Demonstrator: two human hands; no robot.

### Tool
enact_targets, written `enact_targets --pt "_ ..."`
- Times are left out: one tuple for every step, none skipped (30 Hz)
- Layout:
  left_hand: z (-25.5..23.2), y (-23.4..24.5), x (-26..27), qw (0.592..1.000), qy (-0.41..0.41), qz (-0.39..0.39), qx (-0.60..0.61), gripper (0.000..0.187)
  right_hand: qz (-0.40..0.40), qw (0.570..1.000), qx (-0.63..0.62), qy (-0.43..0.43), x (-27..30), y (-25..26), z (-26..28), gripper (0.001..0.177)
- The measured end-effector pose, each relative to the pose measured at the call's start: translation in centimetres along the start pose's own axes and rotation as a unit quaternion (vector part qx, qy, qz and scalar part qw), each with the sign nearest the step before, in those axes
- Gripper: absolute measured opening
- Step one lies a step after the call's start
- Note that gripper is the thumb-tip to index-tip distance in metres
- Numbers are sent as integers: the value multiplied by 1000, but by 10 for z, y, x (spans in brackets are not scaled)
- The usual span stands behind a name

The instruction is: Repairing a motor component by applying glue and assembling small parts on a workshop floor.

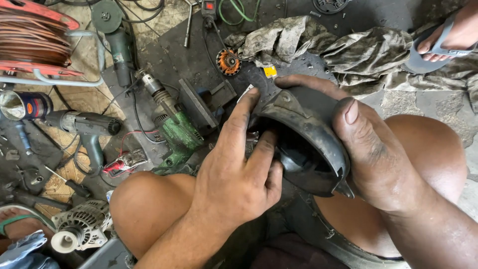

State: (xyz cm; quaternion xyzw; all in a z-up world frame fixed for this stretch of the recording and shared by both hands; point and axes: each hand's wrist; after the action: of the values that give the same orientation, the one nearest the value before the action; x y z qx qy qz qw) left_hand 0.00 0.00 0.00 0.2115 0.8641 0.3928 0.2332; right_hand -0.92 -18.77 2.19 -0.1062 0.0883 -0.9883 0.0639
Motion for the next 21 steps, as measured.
enact_targets --pt "-1 1 0 1000 -1 0 1 41 -1 1000 0 0 1 1 0 77" --pt "-2 2 1 1000 -4 0 -6 39 4 1000 -5 -1 1 1 0 77" --pt "-2 4 3 1000 -5 0 -14 37 11 1000 -13 -2 2 1 0 77" --pt "-3 7 4 1000 -5 1 -14 37 11 1000 -14 -3 3 1 0 77" --pt "-3 9 5 1000 -7 5 -19 38 16 1000 -19 -6 4 1 -1 79" --pt "-3 12 5 1000 -10 8 -24 38 21 999 -24 -8 4 1 -1 81" --pt "-3 14 5 1000 -11 9 -23 38 20 999 -24 -8 4 2 -1 81" --pt "-2 16 6 999 -14 15 -28 36 32 999 -13 4 4 2 -1 79" --pt "-2 19 6 999 -15 21 -32 34 44 999 -2 16 4 2 -1 78" --pt "-2 20 6 999 -16 21 -31 34 43 999 -1 16 5 2 -2 78" --pt "-2 21 6 1000 -16 16 -19 32 43 999 1 17 5 1 -2 78" --pt "-2 22 6 1000 -16 11 -6 29 43 999 4 18 6 1 -2 79" --pt "-2 24 4 1000 -15 11 -7 29 44 999 4 18 6 0 -1 79" --pt "-2 25 2 1000 -14 11 25 25 43 999 17 21 6 0 -1 81" --pt "-2 26 0 998 -13 11 58 22 41 998 31 22 6 0 -1 83" --pt "-2 25 -1 998 -13 11 58 22 41 998 31 22 6 0 -1 83" --pt "-2 25 -1 997 -5 17 69 27 46 998 32 24 6 0 -2 82" --pt "-2 25 -1 996 3 23 81 33 51 998 32 25 6 -1 -3 81" --pt "-1 24 0 996 4 24 82 33 51 998 31 23 7 -2 -3 81" --pt "0 23 0 997 5 36 64 37 56 998 29 26 7 -3 -4 79" --pt "0 21 1 998 6 46 44 42 63 997 28 30 6 -3 -4 77"
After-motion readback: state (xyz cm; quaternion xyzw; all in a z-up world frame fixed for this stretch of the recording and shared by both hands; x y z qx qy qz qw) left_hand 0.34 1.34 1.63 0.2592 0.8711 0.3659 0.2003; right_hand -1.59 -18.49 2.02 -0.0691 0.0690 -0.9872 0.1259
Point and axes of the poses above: each hand's wrist, its own x-axis away from the middle knuckle, its own y-axis out of the back of the hand, z = x × y, and after that the axes turned 2 degrees about y, right-handed
